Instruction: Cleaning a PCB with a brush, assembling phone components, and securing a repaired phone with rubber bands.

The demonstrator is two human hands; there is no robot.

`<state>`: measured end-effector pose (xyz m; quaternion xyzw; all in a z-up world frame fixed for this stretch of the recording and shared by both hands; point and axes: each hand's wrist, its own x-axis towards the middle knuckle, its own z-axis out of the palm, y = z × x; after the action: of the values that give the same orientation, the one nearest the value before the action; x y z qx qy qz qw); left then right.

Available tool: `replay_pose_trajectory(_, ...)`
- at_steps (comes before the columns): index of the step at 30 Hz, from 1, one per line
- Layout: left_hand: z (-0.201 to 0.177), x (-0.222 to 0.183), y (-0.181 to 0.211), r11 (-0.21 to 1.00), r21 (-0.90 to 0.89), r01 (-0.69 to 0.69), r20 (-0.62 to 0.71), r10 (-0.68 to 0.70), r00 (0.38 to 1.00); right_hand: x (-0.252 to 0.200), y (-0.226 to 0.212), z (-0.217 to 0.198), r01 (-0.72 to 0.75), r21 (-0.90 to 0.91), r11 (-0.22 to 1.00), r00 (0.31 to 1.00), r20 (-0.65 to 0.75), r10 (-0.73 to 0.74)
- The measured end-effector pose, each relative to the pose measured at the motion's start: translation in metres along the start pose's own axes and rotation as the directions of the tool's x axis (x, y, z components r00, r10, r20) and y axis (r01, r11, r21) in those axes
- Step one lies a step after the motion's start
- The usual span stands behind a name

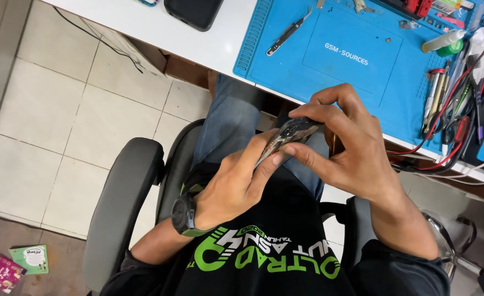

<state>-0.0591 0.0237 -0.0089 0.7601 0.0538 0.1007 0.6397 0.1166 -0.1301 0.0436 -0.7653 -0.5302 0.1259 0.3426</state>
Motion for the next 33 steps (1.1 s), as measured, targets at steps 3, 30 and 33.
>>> replay_pose_trajectory(3, 0.000, 0.002, 0.002, 1.000, 0.007, -0.017, 0.020, 0.016, 1.000, 0.001, 0.003, 0.000, 0.026, 0.037, 0.999, 1.000, -0.007, -0.026)
replay_pose_trajectory(30, -0.005, 0.049, -0.046, 0.247, -0.968, -0.054, -0.117, -0.249, 0.961, -0.146, 0.015, 0.143, -0.708, 0.683, -0.179, 0.394, 0.592, 0.703)
replay_pose_trajectory(33, 0.005, 0.047, -0.049, 0.210, -0.977, -0.040, -0.088, -0.221, 0.971, -0.154, 0.000, 0.108, -0.595, 0.803, 0.018, 0.642, 0.462, 0.611)
